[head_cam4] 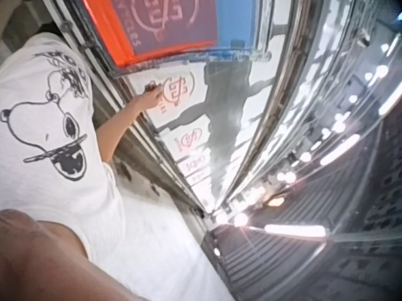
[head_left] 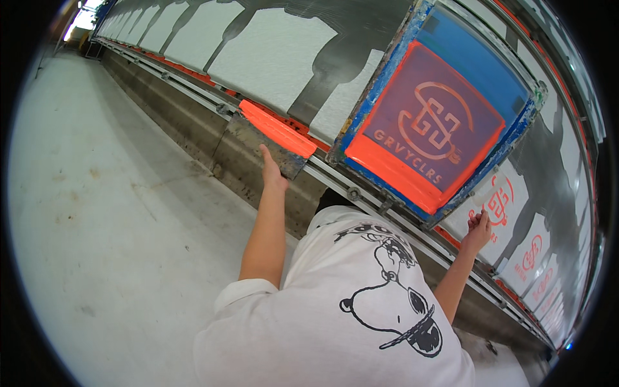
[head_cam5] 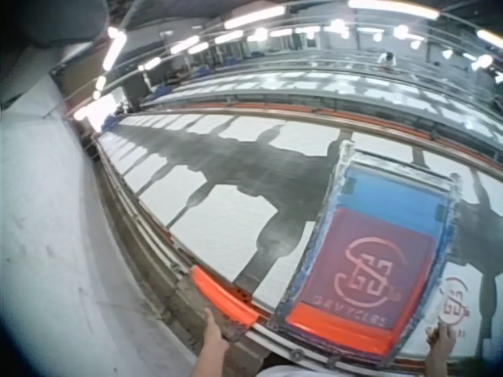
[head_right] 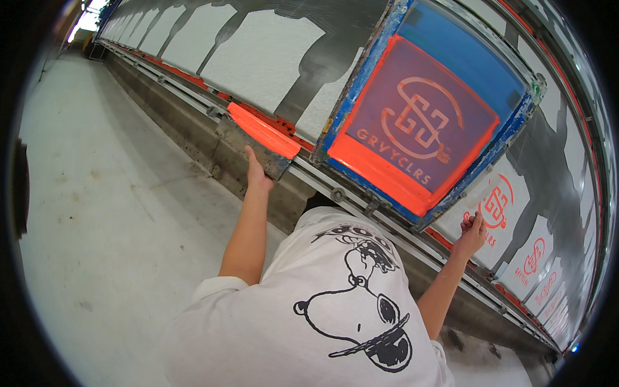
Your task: The person performs screen printing on a series of white t-shirts laid out on a flatbed press. They use a squeegee to pull red ink across a screen frame, imprinting a logo onto each shirt. The process involves repeatedly pulling the ink, lifting the screen, and moving to the next shirt in the line.
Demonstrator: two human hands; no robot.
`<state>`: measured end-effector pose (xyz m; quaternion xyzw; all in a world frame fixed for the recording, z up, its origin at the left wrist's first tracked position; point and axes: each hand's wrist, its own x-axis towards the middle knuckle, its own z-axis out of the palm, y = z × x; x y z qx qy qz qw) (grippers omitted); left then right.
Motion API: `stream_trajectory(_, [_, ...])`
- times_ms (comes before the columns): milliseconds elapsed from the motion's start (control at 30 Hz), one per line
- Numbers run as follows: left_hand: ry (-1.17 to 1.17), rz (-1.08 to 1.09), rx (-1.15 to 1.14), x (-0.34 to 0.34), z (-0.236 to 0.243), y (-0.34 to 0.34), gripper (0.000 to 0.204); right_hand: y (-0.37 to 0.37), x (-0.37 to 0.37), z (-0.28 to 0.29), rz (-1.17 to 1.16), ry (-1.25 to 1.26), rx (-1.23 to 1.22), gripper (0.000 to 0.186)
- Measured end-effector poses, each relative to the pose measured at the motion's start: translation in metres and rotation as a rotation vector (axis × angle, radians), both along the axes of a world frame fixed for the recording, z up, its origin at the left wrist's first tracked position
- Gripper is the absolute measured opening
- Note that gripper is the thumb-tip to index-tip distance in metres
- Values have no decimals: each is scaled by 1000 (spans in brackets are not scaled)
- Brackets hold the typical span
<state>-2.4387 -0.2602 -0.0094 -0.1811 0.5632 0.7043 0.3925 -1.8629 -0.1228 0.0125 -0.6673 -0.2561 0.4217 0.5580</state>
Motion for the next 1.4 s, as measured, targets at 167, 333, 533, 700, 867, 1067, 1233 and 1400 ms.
stream_trajectory(167, [55,-104,38,0,3,7,98,-5,-3,37,-125,-242,104,29])
stream_trajectory(333, [135,-110,-26,-2,7,-15,103,-16,-83,169,368,295,449,35])
stream_trajectory(533, [374,-132,-632,-12,15,-77,107,-39,-130,276,1108,924,874,50])
stream_trajectory(700, [692,-202,-493,1,82,-51,84,-43,-143,294,1178,1298,936,44])
stream_trajectory(867, [698,-280,-196,10,112,46,72,-48,-147,301,1160,1409,767,45])
stream_trajectory(1067, [563,-618,93,2,92,182,73,-13,-173,262,729,561,717,41])
stream_trajectory(1233, [56,-895,480,29,77,304,71,46,-187,193,651,-766,472,28])
stream_trajectory(1400, [-340,-1197,753,46,29,385,62,84,-220,154,656,-1136,338,27])
